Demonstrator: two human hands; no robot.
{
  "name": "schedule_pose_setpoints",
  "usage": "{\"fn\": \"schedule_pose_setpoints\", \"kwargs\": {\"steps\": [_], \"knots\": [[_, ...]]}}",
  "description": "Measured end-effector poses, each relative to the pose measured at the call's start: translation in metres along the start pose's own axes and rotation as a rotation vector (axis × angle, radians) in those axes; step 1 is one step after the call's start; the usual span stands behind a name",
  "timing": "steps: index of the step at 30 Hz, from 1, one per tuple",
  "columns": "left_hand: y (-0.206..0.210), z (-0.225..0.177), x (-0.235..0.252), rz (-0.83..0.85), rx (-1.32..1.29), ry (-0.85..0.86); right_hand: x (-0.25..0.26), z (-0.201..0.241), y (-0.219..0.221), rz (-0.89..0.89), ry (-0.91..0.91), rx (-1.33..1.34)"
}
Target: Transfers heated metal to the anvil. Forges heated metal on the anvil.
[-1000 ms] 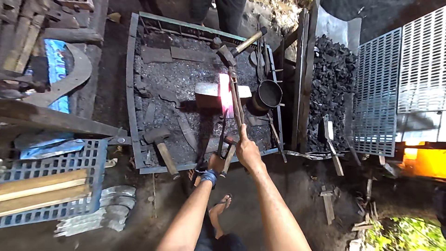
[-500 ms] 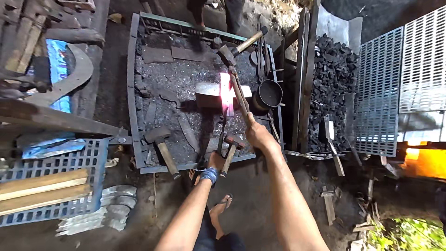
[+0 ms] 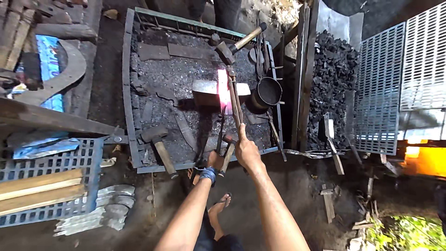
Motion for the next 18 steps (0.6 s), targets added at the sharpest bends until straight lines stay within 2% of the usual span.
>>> {"fn": "schedule_pose_setpoints", "kwargs": {"steps": [10,14,18], "knots": [[0.000,0.000,0.000,-0.004,0.044,-0.006,0.003,-0.007,0.005,0.016,0.006,0.025],[0.000,-0.002,0.000,0.019,0.039,-0.056,0.009,-0.013,-0.018,0.050,0.001,0.125],[-0.017,-0.023,-0.011,0.040,0.084,0.029,0.016,0.004,-0.040,0.050,-0.012,0.104]]}}
Point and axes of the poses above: each hand's wrist, its own x-axis towards the middle knuckle, its own y-axis out of the palm, z = x × y, the point moved 8 cm from there along x, towards the middle knuckle, and after that the axes turned 15 degrees about x, right-handed, at the moved point
